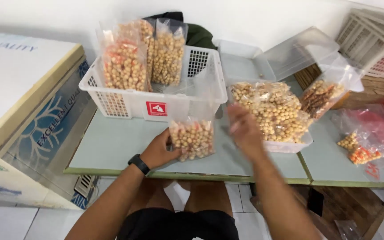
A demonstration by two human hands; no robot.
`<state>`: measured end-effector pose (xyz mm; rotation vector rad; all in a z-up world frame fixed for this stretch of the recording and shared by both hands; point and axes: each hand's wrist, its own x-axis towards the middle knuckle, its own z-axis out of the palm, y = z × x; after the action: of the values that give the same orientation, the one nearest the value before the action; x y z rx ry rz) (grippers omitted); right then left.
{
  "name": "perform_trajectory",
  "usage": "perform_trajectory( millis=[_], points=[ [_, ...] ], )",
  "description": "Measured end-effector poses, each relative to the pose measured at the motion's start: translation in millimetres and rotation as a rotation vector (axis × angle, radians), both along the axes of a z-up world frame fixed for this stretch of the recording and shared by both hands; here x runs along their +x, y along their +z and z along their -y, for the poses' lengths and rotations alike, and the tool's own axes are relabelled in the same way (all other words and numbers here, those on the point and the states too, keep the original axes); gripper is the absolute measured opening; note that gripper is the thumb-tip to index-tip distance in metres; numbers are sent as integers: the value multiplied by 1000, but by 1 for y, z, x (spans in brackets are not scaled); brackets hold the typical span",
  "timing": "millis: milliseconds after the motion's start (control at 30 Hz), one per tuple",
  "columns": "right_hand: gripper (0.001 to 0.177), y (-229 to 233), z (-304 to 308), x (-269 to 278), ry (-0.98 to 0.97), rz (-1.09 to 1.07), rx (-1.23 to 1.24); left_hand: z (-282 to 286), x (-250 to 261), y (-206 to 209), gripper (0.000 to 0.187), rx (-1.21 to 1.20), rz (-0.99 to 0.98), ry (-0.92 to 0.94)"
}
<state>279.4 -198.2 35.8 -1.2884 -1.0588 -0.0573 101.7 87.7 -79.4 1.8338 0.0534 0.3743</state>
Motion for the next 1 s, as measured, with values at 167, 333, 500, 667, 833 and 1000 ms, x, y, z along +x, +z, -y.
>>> perform_trajectory(
  millis=[167, 333, 500, 667, 833, 1000],
  points=[
    [126, -63, -9, -31, 149, -241, -539, -29, 17, 11, 83, -21, -39, -87],
    [73, -111, -38, -2, 106, -232, -538, -14, 11, 12, 113, 5, -115, -26],
    [66, -104, -54, 1, 152, -316, -454, -17, 12, 11, 112, -135, -16, 54],
    [66, -106, -62, -3, 188, -478, -317, -33, 25, -25, 103, -347, 133, 66],
    [64, -139, -62, 5, 196, -661, -89, -28, 14, -23, 65, -327, 96, 116],
    [88, -151, -52, 21, 275, -735, 23, -23, 15, -26, 40, -366, 180, 175]
  ],
)
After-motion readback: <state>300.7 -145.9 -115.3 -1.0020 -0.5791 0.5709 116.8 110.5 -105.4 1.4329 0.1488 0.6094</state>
